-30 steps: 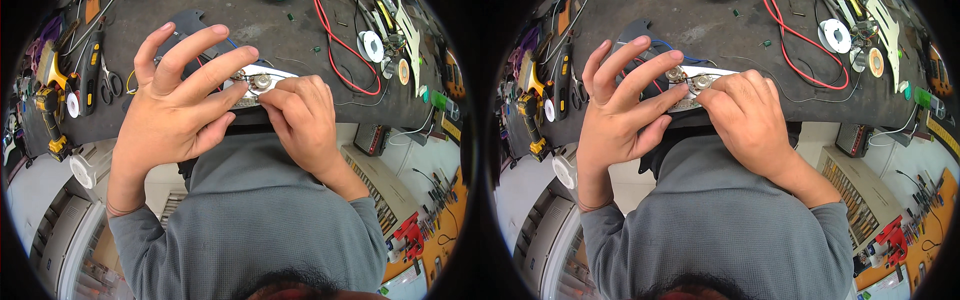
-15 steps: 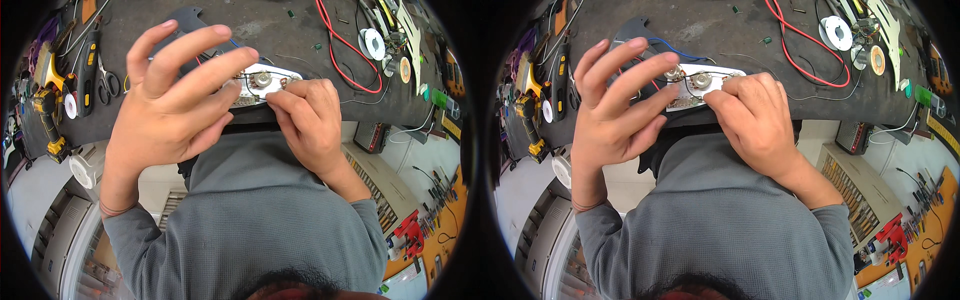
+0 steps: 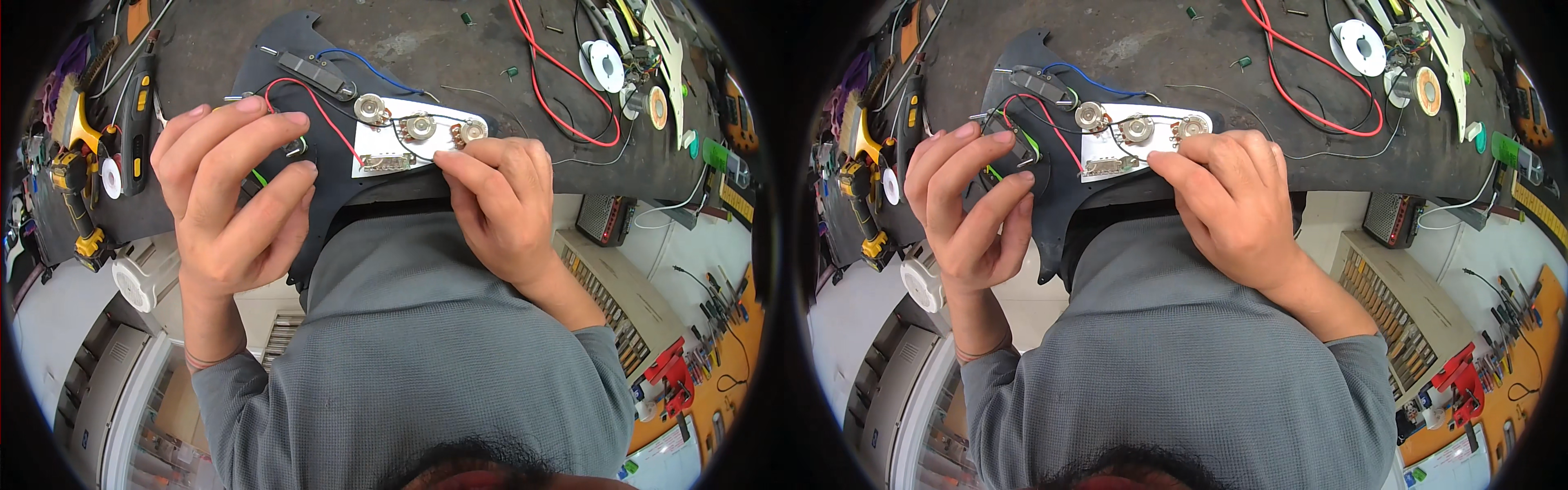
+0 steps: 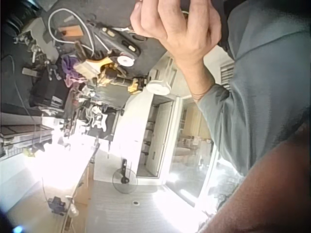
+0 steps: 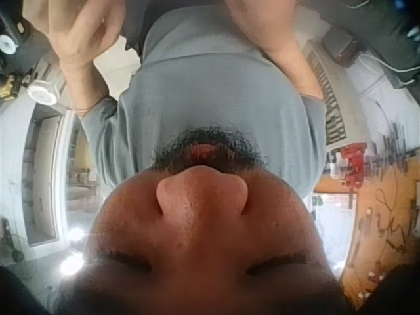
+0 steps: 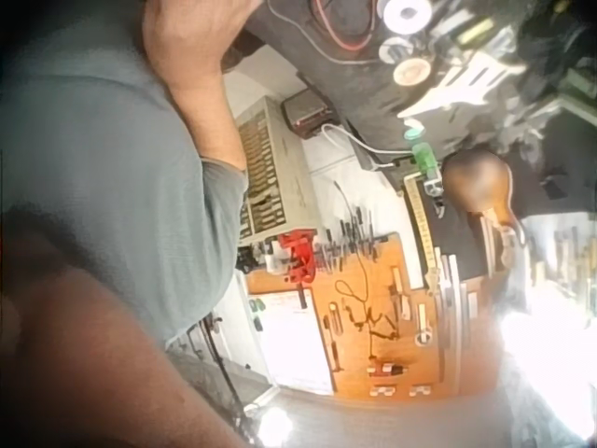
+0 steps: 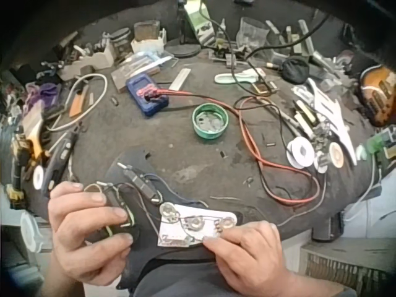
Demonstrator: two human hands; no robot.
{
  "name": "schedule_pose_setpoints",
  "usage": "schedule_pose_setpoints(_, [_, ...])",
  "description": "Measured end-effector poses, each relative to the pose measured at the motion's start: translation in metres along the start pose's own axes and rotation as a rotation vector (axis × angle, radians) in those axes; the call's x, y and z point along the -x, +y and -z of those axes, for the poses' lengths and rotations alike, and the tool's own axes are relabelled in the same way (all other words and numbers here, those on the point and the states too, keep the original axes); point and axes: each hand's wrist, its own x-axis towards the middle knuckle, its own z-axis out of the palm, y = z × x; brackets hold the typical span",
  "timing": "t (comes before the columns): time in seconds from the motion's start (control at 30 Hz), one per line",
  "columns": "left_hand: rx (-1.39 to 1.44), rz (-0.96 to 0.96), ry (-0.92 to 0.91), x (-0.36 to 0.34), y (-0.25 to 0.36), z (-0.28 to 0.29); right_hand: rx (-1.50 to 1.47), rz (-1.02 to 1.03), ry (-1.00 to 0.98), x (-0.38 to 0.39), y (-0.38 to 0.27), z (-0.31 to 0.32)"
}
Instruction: The person works on a guitar pickguard assembly, manipulating potentiometers and wires by hand, using a soldering iron to apply solder to connections, and wiping the components with a cloth.
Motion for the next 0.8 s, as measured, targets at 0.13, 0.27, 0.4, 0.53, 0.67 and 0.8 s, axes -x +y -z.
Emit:
schedule_pose_setpoints(0.13, [0.020, 0.013, 0.040, 0.003, 0.006, -0.002, -0.037, -0.047, -0.009, 0.011, -0.003, 0.003])
schedule_pose_setpoints(0.27, [0.026, -0.008, 0.019, 0.001, 0.013, -0.004, -0.011, -0.137, -0.012, 0.011, -0.010, 0.007])
schedule_pose_setpoints(0.4, [0.008, -0.006, 0.017, 0.000, 0.017, -0.003, -0.008, -0.139, 0.026, 0.015, -0.006, 0.002])
schedule_pose_setpoints(0.53, [0.013, -0.001, 0.022, 0.002, 0.022, -0.005, -0.011, -0.130, 0.075, 0.006, -0.008, 0.000])
schedule_pose_setpoints(0.67, [0.047, 0.033, -0.002, -0.002, 0.037, -0.012, -0.015, -0.083, 0.148, -0.008, -0.010, -0.004])
schedule_pose_setpoints(0.8, [0.034, 0.037, 0.029, -0.005, 0.045, -0.031, -0.004, -0.047, 0.148, -0.019, -0.010, -0.009])
